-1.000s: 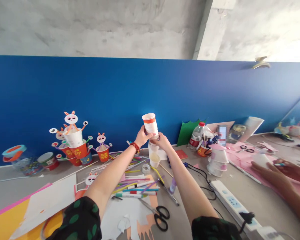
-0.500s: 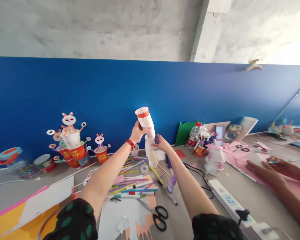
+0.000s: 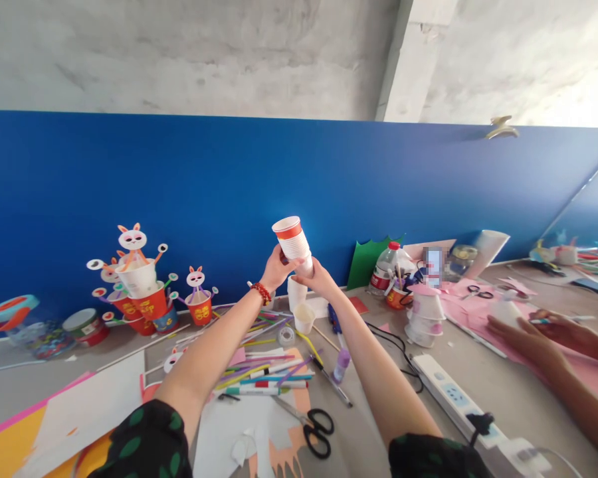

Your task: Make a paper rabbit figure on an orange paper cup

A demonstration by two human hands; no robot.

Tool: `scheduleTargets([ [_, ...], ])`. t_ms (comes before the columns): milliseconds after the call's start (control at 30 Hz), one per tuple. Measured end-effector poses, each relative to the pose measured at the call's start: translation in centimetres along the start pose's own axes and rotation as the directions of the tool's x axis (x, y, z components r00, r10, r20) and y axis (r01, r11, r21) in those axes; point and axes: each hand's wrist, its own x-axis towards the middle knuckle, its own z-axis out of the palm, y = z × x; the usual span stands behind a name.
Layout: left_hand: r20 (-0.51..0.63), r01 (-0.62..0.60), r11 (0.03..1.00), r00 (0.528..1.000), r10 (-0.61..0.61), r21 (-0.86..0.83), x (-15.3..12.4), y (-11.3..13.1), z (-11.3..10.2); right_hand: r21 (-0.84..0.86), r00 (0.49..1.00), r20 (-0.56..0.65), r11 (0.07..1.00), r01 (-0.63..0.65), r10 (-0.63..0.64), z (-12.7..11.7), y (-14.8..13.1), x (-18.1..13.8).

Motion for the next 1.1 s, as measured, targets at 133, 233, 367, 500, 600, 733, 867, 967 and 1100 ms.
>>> scheduleTargets([
  [133, 0.009, 0.024, 0.999, 1.0, -0.023, -0.045, -0.5, 0.1, 0.1, -0.013, 0.999, -0.04, 1.0, -0.024, 0.023, 0.2, -0.7, -0.1],
  [233, -0.007, 0.04, 0.997, 0.999, -0.041, -0.066, -0.7, 0.2, 0.0, -0.039, 0.999, -0.036, 0.999, -0.035, 0.034, 0.3, -0.7, -0.3],
  [367, -0.016, 0.057, 0.995, 0.998, -0.058, -0.079, -0.8, 0.3, -0.2, -0.076, 0.998, -0.033, 0.996, -0.049, 0.047, 0.4, -1.0, -0.6],
  [500, -0.024, 0.064, 0.996, 0.998, -0.066, -0.069, -0.9, 0.1, -0.4, -0.111, 0.998, -0.023, 0.992, -0.061, 0.059, 0.5, -1.3, -0.9],
  [600, -0.031, 0.062, 0.997, 0.998, -0.063, -0.04, -0.8, -0.3, -0.7, -0.13, 0.998, -0.015, 0.989, -0.065, 0.064, 0.5, -1.3, -1.0],
  [733, -0.024, 0.038, 0.999, 0.999, -0.037, 0.021, -0.6, -0.3, -0.9, -0.145, 0.998, -0.009, 0.987, -0.062, 0.061, 0.5, -1.4, -0.9],
  [867, -0.026, -0.009, 0.993, 1.0, 0.012, 0.116, -0.3, 0.1, -0.7, -0.163, 0.998, -0.032, 0.984, -0.065, 0.061, 0.5, -1.6, -0.5],
  [967, -0.034, -0.031, 0.979, 0.999, 0.039, 0.204, -0.2, -0.1, -0.5, -0.185, 0.995, -0.053, 0.978, -0.095, 0.087, 0.6, -1.4, -0.1],
  [1100, -0.051, -0.01, 0.947, 0.998, 0.028, 0.321, -0.2, -1.3, -0.2, -0.225, 0.986, -0.045, 0.96, -0.166, 0.16, 0.9, -0.2, 0.2],
])
